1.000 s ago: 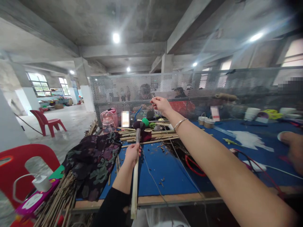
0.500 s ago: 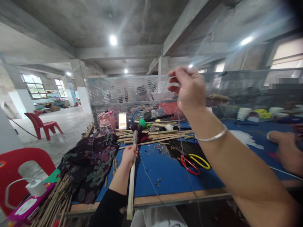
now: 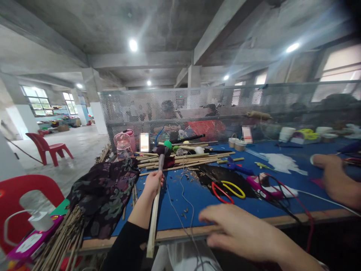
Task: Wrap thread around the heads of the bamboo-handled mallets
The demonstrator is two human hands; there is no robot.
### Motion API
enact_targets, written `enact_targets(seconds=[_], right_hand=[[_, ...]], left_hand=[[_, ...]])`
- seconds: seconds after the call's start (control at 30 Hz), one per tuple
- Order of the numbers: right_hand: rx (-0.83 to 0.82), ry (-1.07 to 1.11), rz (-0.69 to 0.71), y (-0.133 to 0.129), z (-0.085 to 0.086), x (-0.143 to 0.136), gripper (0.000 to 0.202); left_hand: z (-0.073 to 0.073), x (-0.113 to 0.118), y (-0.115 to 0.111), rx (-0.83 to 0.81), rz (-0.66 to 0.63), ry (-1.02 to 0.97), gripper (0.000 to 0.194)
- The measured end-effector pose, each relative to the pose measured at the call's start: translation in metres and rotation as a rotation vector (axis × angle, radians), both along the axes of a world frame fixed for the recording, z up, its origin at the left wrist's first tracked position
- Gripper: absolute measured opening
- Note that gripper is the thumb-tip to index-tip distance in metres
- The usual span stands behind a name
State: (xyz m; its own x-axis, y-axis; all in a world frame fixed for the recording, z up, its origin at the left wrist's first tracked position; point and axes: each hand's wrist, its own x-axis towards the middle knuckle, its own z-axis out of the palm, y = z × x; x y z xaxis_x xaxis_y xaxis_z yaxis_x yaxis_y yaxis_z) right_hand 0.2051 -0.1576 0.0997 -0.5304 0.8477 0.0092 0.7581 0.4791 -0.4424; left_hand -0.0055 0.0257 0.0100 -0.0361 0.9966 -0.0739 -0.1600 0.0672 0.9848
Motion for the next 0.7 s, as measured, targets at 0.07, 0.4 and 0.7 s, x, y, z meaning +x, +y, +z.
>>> enact_targets(seconds=[0.07,0.4,0.7], right_hand=[[-0.057,0.319,-0.057,0.034,-0.015,-0.005,0.024],[-0.505,0.962,-0.42,0.185,-0.076,-0.086,0.061],[-0.346,0.975,-0.544,0.191,-0.082,-0.079,0.017]], left_hand=[[0.002,0.003,-0.004,0.008,-0.028,0.007,0.033],[-0.004,0.017,-0.009,-0.002,-0.141,0.026,0.035],[-0.004,0.012,-0.006,-0.001,0.0,0.046,0.037]])
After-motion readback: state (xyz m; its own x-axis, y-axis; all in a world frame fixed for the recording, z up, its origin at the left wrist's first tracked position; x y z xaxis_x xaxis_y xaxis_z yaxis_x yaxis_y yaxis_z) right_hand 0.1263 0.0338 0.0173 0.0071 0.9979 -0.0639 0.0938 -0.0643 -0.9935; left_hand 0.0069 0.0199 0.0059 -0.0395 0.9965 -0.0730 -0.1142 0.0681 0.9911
